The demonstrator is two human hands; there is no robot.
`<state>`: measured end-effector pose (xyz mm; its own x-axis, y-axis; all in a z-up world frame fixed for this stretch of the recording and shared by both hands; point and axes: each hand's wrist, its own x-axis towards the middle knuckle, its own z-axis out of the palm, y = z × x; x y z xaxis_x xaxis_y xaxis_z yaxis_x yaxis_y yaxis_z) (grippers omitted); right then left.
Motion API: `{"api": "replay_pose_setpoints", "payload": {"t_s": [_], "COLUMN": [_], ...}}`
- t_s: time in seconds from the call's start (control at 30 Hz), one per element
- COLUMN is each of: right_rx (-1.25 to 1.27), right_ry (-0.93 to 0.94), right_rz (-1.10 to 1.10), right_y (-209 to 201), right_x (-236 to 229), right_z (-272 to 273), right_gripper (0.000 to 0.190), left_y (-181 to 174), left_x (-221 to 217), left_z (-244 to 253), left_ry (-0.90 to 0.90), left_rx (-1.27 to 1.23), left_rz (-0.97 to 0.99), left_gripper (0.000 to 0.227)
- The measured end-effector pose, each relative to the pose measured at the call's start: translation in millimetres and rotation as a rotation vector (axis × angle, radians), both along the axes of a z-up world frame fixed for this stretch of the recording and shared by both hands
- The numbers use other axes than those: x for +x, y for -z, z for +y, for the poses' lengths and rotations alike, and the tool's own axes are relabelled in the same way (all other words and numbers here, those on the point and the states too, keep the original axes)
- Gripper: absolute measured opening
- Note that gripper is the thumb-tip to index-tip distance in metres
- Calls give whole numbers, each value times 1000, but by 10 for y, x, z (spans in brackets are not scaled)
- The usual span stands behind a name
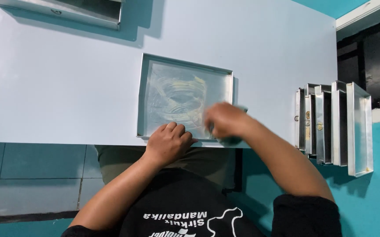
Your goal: The person wipes the inside of a rectangular metal tray with a cloth, then flips it over to clean the exterior surface. They repeat this process with a second tray, scrubbing the interior and exterior surfaces thoroughly.
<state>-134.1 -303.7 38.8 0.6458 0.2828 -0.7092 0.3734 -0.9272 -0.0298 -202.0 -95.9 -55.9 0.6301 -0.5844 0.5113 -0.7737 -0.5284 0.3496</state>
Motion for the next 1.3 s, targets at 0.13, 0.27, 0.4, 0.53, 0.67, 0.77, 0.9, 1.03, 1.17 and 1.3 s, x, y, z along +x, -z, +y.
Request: {"api": "replay_pose_setpoints", "payload": {"t_s": [0.13,0.27,0.4,0.53,0.67,0.77,0.9,1.03,1.17,1.3], "right_rx": [-2,-79,-111,-97,-121,-160,-89,-43,132,235], "right_ry": [-311,-195,-75,-198,-206,-149,-53,-77,-208,-248], "right_rz": [-48,-364,-465,-646,-1025,-1110,-971,-875,-1020,-1046], "right_y": [-136,-314,-161,240,467,586,632,637,843,904], "right_x": [-184,-340,-532,-455,43,462,710,836,1014,1154], "right_z": [-137,-347,-590,-697,-717,-705,-417,108,665,1174], "right_gripper": [12,46,74,60,43,36,42,40,39,25], "left_y": [68,89,81,87,113,96,69,109,187,105], "left_x": [-2,10,15,42,38,46,72,81,71,78], "left_z": [-3,-11,-13,-20,-33,-29,-5,-28,-59,-36], "left_ry": [-9,-16,-34,-22,3,-7,38,27,26,59], "left_rx": [6,-1,-15,-8,-5,4,27,-7,-1,18], "left_rz": [-24,-49,-77,-84,-71,-76,-18,-68,-73,-10], "left_gripper": [21,21,21,21,21,20,17,17,18,20]}}
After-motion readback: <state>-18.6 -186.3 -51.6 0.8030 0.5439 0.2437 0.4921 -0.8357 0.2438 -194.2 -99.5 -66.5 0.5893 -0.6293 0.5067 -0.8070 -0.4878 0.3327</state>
